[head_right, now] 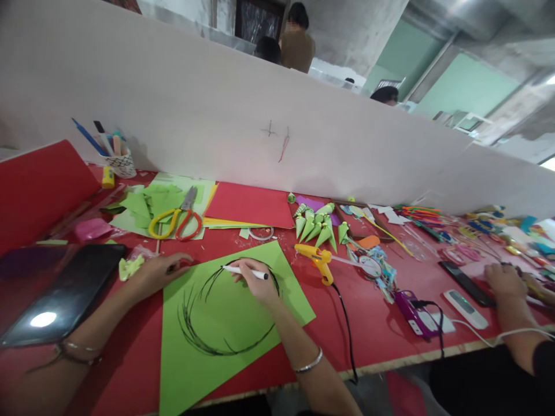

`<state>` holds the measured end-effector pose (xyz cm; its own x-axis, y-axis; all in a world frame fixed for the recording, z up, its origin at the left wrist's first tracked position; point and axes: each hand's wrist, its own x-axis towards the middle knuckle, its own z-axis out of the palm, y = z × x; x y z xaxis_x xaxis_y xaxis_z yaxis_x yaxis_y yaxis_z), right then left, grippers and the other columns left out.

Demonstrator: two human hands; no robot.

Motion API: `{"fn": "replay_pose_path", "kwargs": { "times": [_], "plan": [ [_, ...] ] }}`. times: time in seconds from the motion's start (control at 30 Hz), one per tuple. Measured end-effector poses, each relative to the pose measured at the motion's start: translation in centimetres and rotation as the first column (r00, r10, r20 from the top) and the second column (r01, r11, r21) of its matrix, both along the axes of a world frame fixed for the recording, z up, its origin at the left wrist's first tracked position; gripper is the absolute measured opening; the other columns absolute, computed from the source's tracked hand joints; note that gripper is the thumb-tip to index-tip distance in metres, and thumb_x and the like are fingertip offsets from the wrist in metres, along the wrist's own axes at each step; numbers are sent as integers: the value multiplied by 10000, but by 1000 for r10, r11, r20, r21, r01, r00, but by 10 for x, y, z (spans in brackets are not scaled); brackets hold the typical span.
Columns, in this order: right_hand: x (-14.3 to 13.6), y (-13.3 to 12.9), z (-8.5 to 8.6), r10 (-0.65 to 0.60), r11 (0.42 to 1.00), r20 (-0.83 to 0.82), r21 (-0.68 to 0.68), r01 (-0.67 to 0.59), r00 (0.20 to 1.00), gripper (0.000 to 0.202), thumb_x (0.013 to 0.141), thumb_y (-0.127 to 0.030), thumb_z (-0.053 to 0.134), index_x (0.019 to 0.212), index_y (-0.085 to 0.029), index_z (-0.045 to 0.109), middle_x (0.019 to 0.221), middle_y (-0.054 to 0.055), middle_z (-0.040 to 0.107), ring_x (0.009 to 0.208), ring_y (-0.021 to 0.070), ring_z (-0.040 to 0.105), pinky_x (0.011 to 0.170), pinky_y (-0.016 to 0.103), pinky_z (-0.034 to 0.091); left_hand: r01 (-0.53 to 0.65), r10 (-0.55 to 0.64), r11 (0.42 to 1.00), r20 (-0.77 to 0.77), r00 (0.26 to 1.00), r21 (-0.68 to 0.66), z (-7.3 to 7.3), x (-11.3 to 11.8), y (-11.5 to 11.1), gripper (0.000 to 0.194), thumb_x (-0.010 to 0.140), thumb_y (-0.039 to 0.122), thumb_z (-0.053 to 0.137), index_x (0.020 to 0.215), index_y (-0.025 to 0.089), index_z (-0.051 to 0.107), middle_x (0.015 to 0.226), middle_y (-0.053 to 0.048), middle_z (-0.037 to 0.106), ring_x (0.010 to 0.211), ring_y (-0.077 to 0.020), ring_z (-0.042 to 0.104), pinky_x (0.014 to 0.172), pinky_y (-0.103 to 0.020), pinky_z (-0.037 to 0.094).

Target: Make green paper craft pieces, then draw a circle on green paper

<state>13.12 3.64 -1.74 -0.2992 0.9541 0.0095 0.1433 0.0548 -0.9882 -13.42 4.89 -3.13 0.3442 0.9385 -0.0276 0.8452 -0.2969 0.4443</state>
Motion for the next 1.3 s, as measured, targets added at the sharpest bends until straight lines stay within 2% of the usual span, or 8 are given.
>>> {"fn": "replay_pose_path", "kwargs": {
  "times": [0.13, 0.23, 0.4, 0.57, 0.83, 1.03, 1.17, 1.3],
  "plan": [
    [11, -7, 3, -133, 991, 75, 43, 130, 988, 195, 752, -354, 540, 779, -187, 638, 626, 22, 584, 497, 126, 491, 419, 250, 363, -1, 1, 1000, 4, 1000, 3, -3, -1, 0, 321, 815, 427, 367, 1000, 230, 541, 757, -14, 657, 654, -160, 595, 578, -223, 386],
    [21, -14, 3, -211, 977, 68, 40, 209, 975, 167, 743, -347, 555, 817, -221, 637, 671, 29, 596, 532, 142, 508, 459, 274, 403, 1, -1, 1000, 8, 1000, -2, -3, -1, 1, 314, 815, 431, 363, 969, 236, 554, 751, -10, 657, 657, -159, 594, 579, -224, 382],
    [27, -23, 1, -180, 982, -224, -103, 161, 958, 274, 818, -365, 413, 962, -230, 604, 885, 67, 630, 751, 182, 590, 723, 375, 480, -18, 18, 1000, 9, 1000, -16, -1, 1, 0, 308, 804, 434, 377, 963, 244, 560, 691, 2, 636, 627, -155, 581, 545, -220, 365],
    [29, -24, 2, -175, 969, -304, -220, 110, 936, 257, 800, -361, 456, 928, -188, 596, 882, 76, 622, 732, 168, 584, 724, 371, 478, -34, 34, 999, 6, 999, -34, -1, 0, 1, 313, 800, 438, 382, 960, 238, 563, 722, -2, 641, 633, -152, 580, 555, -220, 373],
    [25, -28, 7, -114, 984, 74, -128, 123, 991, 105, 807, -276, 451, 848, -204, 516, 791, 15, 567, 638, 117, 538, 586, 257, 437, -23, 24, 999, 49, 998, -28, 0, 0, 0, 313, 788, 441, 402, 930, 232, 586, 768, -1, 656, 647, -145, 574, 571, -216, 379],
    [24, -30, 9, -97, 995, 407, 35, 91, 908, 143, 848, -343, 392, 899, -231, 464, 566, -43, 423, 430, 95, 350, 380, 204, 219, -23, 23, 1000, 10, 1000, -12, 1, 2, 0, 356, 775, 488, 412, 929, 221, 590, 637, 14, 594, 561, -124, 528, 505, -203, 327],
    [18, -29, 16, -13, 998, 531, 56, -20, 847, 248, 867, -337, 363, 1056, -233, 487, 587, -25, 469, 447, 97, 375, 395, 203, 231, -20, 20, 1000, 3, 1000, -7, 1, 2, 1, 365, 778, 496, 409, 943, 220, 582, 645, 17, 582, 576, -119, 525, 516, -200, 322],
    [15, -28, 20, -25, 998, 575, 62, -13, 817, 230, 855, -305, 385, 1016, -220, 525, 647, -9, 526, 476, 95, 410, 416, 199, 269, -31, 31, 999, 19, 999, -23, 1, 2, 0, 353, 772, 485, 425, 939, 217, 583, 626, 23, 568, 563, -111, 516, 509, -198, 315]
  ]
}}
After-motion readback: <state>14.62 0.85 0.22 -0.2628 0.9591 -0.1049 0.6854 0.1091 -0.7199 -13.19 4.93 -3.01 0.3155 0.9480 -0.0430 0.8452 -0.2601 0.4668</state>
